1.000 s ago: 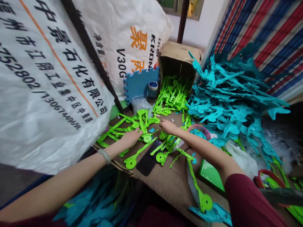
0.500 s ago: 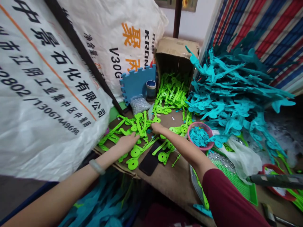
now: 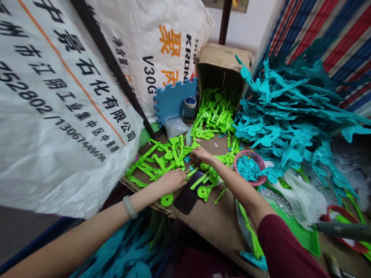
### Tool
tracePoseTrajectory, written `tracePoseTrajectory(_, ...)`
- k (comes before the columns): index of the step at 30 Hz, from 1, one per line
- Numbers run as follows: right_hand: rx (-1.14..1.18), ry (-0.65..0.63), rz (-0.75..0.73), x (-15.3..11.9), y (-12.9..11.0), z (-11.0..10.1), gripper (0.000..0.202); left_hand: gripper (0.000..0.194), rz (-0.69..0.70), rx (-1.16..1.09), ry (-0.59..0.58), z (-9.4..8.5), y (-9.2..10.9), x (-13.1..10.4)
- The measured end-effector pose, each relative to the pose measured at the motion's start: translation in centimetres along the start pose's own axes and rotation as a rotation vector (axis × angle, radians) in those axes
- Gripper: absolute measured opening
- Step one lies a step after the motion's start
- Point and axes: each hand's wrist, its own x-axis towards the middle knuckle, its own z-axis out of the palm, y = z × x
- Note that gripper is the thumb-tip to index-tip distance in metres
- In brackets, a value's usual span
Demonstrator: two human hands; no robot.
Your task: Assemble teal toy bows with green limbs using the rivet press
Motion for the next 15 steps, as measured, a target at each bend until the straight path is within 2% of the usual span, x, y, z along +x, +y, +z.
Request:
tracePoseTrajectory(4, -0.209, 0.099, -0.014, -0.2, 0.3, 1.8, 0.036, 0.022, 0.004, 0.025, -0.002, 0.2, 0.3, -0.6)
tracePoseTrajectory(8, -0.259, 0.128, -0.028, -0.1, 0.6, 2.8, 0.037, 0.026, -0.019, 0.044, -0.030, 0.2, 0.7, -0.8)
tracePoseTrajectory(11, -0.187, 0.097, -0.027, -0.3, 0.8, 2.1, 0.036, 0.028, -0.035, 0.056, -0.053, 0.0, 0.9, -1.0)
tracePoseTrajectory(15, 0.006, 0.041, -0.021, -1.2, 0.7, -0.1, 0.035, 0.026, -0.039, 0.056, -0.081, -0.2, 1.2, -1.5)
